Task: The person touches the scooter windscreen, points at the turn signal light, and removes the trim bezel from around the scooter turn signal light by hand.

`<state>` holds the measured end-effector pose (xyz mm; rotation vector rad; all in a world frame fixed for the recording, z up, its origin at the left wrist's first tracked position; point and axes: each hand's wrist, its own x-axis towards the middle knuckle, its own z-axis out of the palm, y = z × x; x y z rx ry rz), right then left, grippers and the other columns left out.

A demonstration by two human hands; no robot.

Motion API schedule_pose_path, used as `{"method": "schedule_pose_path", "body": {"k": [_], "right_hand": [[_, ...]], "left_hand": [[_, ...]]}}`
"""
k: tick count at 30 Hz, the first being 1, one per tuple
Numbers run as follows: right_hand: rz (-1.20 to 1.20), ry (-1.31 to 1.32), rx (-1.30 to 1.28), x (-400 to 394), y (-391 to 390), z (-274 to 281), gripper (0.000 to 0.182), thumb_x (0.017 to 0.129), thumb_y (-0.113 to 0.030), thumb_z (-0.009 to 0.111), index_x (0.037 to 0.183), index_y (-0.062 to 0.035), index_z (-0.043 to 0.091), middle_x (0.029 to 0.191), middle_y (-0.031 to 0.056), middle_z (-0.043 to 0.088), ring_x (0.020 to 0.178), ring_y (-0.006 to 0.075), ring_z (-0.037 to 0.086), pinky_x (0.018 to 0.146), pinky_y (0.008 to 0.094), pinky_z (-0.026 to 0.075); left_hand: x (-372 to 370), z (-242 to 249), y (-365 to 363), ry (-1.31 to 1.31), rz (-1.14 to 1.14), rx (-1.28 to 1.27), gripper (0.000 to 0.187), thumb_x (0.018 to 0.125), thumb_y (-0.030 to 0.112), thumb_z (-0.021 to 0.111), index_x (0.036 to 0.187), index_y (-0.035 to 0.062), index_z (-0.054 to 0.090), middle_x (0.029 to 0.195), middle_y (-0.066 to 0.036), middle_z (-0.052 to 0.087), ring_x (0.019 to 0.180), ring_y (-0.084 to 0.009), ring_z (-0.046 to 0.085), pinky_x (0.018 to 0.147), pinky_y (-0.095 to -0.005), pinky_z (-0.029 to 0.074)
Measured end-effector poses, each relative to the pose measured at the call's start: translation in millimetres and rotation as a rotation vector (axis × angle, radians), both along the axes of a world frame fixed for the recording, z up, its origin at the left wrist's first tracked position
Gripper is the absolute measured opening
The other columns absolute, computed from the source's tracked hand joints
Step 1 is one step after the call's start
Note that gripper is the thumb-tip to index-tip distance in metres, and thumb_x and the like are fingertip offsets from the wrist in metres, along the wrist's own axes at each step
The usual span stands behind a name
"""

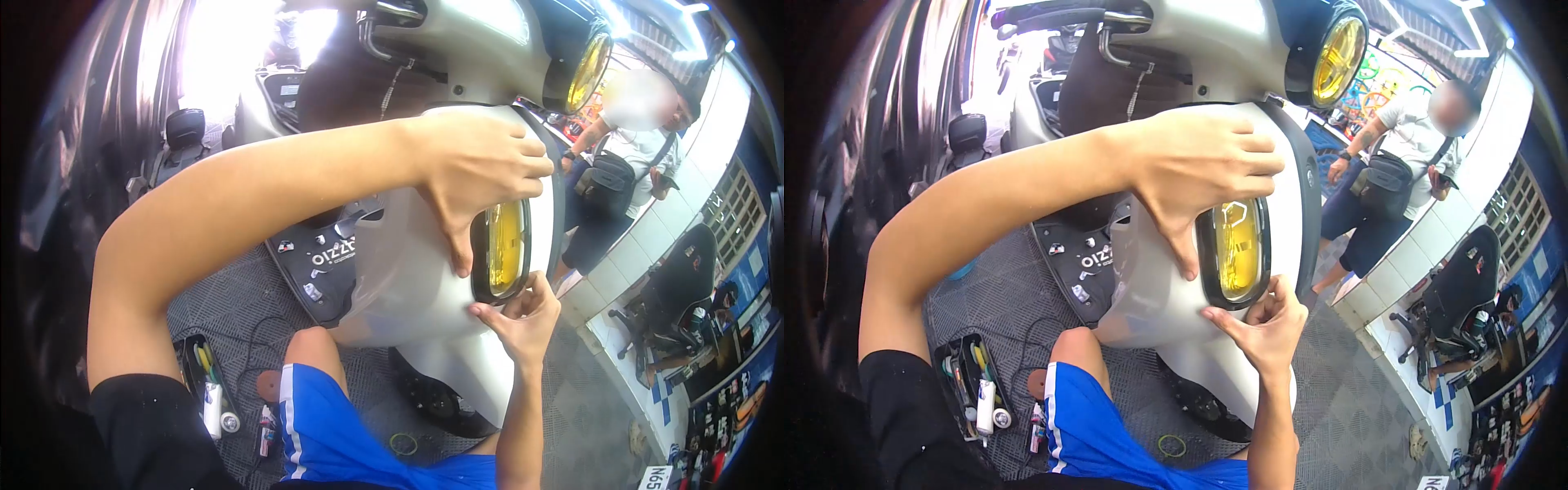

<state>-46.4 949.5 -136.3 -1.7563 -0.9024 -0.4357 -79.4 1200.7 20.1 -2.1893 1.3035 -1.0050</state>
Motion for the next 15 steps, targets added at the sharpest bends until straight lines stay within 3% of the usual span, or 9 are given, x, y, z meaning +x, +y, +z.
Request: {"method": "schedule_pose_path", "body": {"k": [2, 7, 15], "right_hand": [[-0.057, -0.015, -0.067, -7, 0, 5, 0.054, 0.063, -0.017, 0.102, 0.088, -0.0039, 0.056, 0.064, -0.0086, 0.051, 0.054, -0.0026, 0.04, 0.046, 0.0167, 0.029], [-0.132, -0.098, -0.084, -11, 2, 5, 0.063, 0.058, -0.03, 0.104, 0.082, -0.0072, 0.051, 0.061, -0.01, 0.046, 0.052, -0.003, 0.037, 0.043, 0.0171, 0.027], [-0.117, -0.07, -0.053, -6, 2, 1, 0.064, 0.057, -0.03, 0.105, 0.084, -0.0049, 0.052, 0.064, -0.0086, 0.05, 0.053, -0.0039, 0.04, 0.043, 0.0158, 0.029]], "left_hand": [[2, 2, -2, 0.021, 0.001, -0.001, 0.093, 0.052, 0.072, 0.085, 0.102, -0.0026, 0.062, 0.112, -0.015, 0.061, 0.109, -0.0312, 0.061, 0.098, -0.0421, 0.047], [10, -1, -5, 0.034, -0.028, -0.105, 0.091, 0.049, 0.068, 0.088, 0.099, -0.004, 0.062, 0.105, -0.017, 0.065, 0.101, -0.0313, 0.064, 0.094, -0.0388, 0.049], [13, 3, -10, 0.143, 0.064, -0.071, 0.089, 0.052, 0.066, 0.086, 0.103, -0.0025, 0.062, 0.104, -0.017, 0.066, 0.1, -0.0295, 0.064, 0.094, -0.0374, 0.047]]}}
